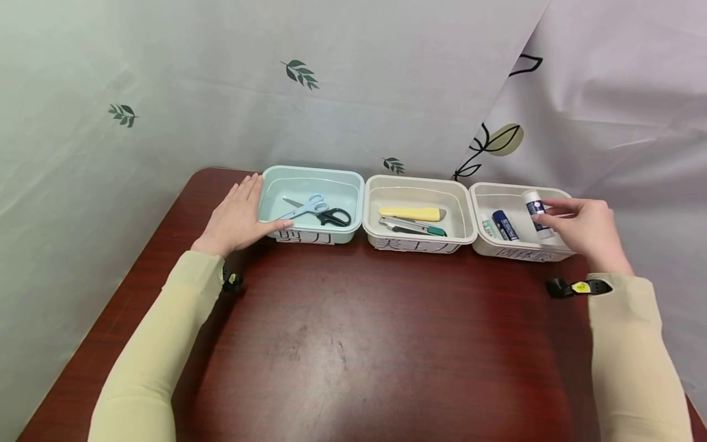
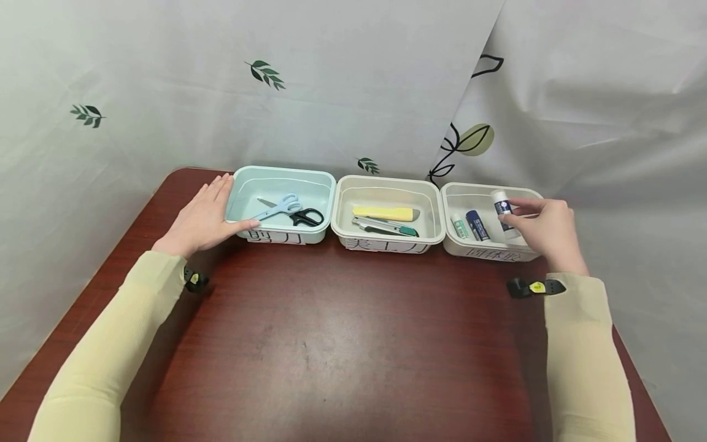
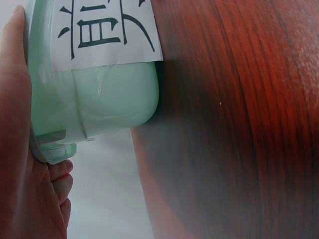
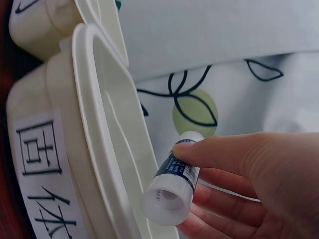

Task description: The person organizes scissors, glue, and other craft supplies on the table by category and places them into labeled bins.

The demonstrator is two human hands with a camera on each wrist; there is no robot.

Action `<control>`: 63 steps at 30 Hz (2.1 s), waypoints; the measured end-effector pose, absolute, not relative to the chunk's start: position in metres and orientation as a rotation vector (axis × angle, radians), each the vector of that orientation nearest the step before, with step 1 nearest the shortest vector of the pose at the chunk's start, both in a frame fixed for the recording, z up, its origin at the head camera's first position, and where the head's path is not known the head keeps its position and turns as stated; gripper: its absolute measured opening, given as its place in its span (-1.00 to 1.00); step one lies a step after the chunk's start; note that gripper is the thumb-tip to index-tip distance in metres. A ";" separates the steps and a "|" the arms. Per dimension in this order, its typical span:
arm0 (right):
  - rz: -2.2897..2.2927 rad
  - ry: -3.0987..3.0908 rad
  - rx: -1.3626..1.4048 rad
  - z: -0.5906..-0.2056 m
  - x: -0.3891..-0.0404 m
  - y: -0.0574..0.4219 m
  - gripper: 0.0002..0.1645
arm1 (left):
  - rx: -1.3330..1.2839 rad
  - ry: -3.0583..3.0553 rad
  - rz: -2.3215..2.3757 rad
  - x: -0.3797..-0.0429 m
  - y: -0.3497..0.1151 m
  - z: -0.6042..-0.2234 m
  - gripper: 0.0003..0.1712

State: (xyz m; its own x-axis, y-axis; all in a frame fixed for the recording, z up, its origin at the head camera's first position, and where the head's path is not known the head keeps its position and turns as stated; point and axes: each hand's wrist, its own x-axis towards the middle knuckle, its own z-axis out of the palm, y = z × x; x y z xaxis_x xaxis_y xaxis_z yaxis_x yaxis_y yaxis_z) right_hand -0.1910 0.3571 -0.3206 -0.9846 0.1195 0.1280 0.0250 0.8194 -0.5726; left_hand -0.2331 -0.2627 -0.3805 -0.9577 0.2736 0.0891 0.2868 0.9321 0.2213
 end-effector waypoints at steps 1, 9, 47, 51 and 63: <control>0.881 -2.850 -0.121 -0.321 -0.193 0.358 -0.41 | -0.440 -3.032 -0.358 -0.233 -0.263 -0.381 0.43; 0.835 -2.885 -0.207 -0.321 -0.202 0.368 -0.32 | -0.438 -3.029 -0.357 -0.234 -0.263 -0.381 0.44; 0.781 -2.832 -0.155 -0.333 -0.203 0.351 -0.31 | -0.433 -3.035 -0.381 -0.231 -0.268 -0.383 0.44; 0.813 -2.830 -0.138 -0.333 -0.203 0.344 -0.27 | -0.436 -3.030 -0.366 -0.230 -0.269 -0.382 0.43; 0.842 -2.791 -0.053 -0.329 -0.195 0.329 -0.23 | -0.481 -2.967 -0.300 -0.229 -0.268 -0.383 0.45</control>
